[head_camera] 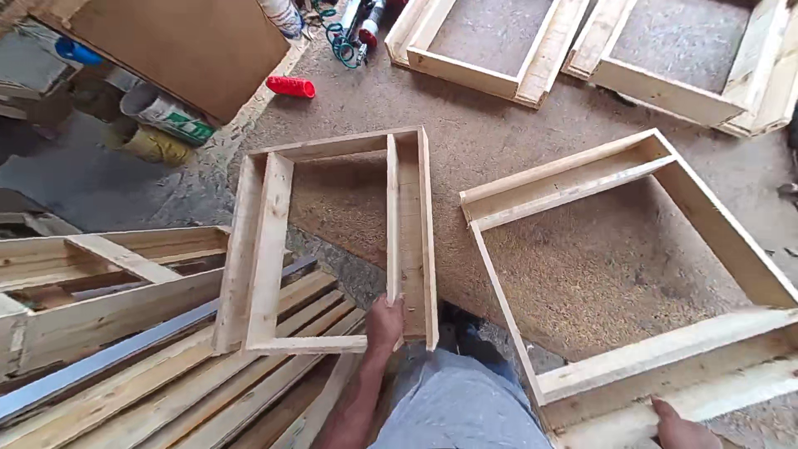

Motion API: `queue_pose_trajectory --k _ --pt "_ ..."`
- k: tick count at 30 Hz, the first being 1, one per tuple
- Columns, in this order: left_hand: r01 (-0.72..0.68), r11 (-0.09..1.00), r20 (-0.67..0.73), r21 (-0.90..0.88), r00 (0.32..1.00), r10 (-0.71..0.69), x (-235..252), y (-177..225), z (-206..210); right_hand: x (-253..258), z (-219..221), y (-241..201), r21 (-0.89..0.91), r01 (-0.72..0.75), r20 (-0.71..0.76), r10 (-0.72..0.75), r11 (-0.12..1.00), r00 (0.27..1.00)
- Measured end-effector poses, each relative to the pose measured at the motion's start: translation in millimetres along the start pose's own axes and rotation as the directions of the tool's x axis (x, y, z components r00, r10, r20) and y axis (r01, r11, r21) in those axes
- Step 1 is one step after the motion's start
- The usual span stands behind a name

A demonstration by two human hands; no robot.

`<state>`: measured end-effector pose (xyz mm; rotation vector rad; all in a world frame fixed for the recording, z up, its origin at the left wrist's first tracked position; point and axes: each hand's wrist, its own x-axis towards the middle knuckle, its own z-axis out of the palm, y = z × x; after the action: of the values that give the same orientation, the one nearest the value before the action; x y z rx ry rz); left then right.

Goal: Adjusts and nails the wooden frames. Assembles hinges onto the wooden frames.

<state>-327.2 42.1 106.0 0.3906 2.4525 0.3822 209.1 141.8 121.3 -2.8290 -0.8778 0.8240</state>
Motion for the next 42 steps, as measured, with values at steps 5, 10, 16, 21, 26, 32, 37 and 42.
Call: queue_pose_trajectory --k 5,10,16,21,26,32,37,42 --pt "-0.114 0.992 -0.007 -0.055 0.994 0.113 71.4 139.7 32.0 -35.6 77.1 -1.3 0.230 -0.032 0.112 0.006 0.973 0.994" --pt "-0.332 0.918 0.172 -0.219 0.913 0.371 122.5 145.5 22.1 -47.2 84.4 -20.0 0.189 0.043 0.338 -0.106 0.981 0.935" --pt "-0.598 0.700 0.467 0.391 0.784 0.409 115.3 -11.3 -111.2 -44.7 23.7 -8.9 -0.391 0.844 0.269 -0.831 0.368 0.487" --pt "-0.591 0.347 0.518 0.728 0.806 0.287 122.8 -143.6 -135.9 -23.2 83.1 -6.4 -0.451 0.892 0.448 -0.873 -0.033 0.193" --pt "-0.503 0.498 0.185 0.706 0.810 0.556 117.7 -154.9 -95.6 -23.3 91.6 -11.2 -0.513 0.849 0.429 -0.894 -0.122 0.131" --pt "-0.318 0.703 0.182 0.637 0.947 0.264 34.7 -96.1 -41.9 -61.7 113.2 -18.9 -0.546 0.838 0.367 -0.897 0.006 0.245" --pt "-0.389 0.715 0.359 0.580 0.911 0.204 24.3 12.7 2.2 -81.2 146.8 -46.3 -0.377 0.922 0.265 -0.944 0.085 0.195" --pt "-0.501 0.771 0.422 0.394 0.844 0.332 48.0 127.1 47.7 -79.1 151.3 -54.2 -0.322 0.939 0.273 -0.937 0.124 0.217"
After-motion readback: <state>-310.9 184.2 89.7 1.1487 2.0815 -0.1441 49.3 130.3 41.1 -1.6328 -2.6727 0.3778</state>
